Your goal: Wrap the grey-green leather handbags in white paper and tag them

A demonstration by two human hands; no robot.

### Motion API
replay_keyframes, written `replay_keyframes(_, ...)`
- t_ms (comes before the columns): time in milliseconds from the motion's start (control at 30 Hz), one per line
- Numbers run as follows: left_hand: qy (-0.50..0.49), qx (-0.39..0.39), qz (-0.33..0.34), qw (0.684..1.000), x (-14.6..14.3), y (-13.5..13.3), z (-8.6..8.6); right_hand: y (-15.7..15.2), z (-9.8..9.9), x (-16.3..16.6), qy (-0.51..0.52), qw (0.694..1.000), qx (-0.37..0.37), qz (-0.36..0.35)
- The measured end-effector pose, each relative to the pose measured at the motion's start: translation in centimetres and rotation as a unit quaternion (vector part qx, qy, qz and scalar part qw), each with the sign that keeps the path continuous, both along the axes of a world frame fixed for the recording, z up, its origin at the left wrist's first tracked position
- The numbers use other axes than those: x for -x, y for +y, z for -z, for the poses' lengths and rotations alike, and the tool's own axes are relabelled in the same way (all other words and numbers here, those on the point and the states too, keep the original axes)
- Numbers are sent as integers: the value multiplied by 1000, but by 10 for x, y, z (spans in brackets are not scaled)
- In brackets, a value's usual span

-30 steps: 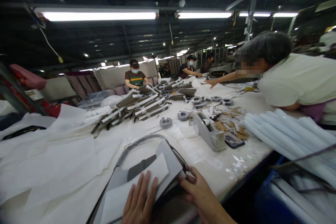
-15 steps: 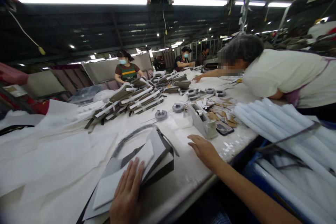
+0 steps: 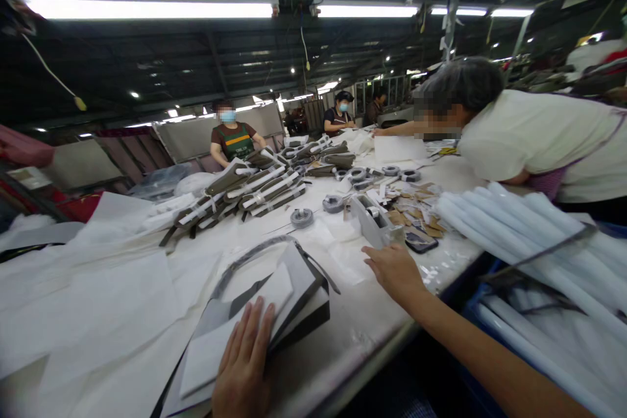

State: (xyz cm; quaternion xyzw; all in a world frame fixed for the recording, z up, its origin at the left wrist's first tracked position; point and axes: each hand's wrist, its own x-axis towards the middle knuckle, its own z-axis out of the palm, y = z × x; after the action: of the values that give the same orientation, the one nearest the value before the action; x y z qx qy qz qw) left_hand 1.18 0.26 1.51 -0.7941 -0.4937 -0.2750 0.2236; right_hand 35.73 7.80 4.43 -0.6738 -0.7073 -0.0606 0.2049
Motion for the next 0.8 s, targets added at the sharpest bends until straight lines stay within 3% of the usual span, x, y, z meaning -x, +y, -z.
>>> replay_keyframes(100, -18, -4, 9, 1000, -1, 0, -1, -19, -6, 4, 145, 983, 105, -49)
replay_keyframes(200, -26, 1, 11, 1000, -1, 1, -3, -48, -3, 11, 289, 916, 249, -121)
replay_keyframes(233, -28, 5, 9, 1000, -1, 1, -3, -60, -1, 14, 295, 904, 279, -138)
replay_keyframes(300, -30, 8, 8, 999, 0, 1, -3, -81, 2, 20, 243, 910, 300, -151)
replay_keyframes(367, -27, 2, 9, 1000, 1, 1, -2, -93, 1, 26, 154, 942, 270, -129)
replay_keyframes(467, -15, -5, 15, 1000, 2, 2, -2, -82, 1, 35, 64, 984, 123, -113)
replay_keyframes(567, -11, -8, 19, 1000, 3, 3, -3, -47, 16, 45, 18, 986, 14, -164)
replay_keyframes(667, -8, -17, 20, 1000, 5, 4, -4, -27, 41, 53, -6, 981, 38, -188)
replay_keyframes(800, -7, -18, 16, 1000, 6, 4, -2, -54, 60, 67, 2, 965, 74, -250)
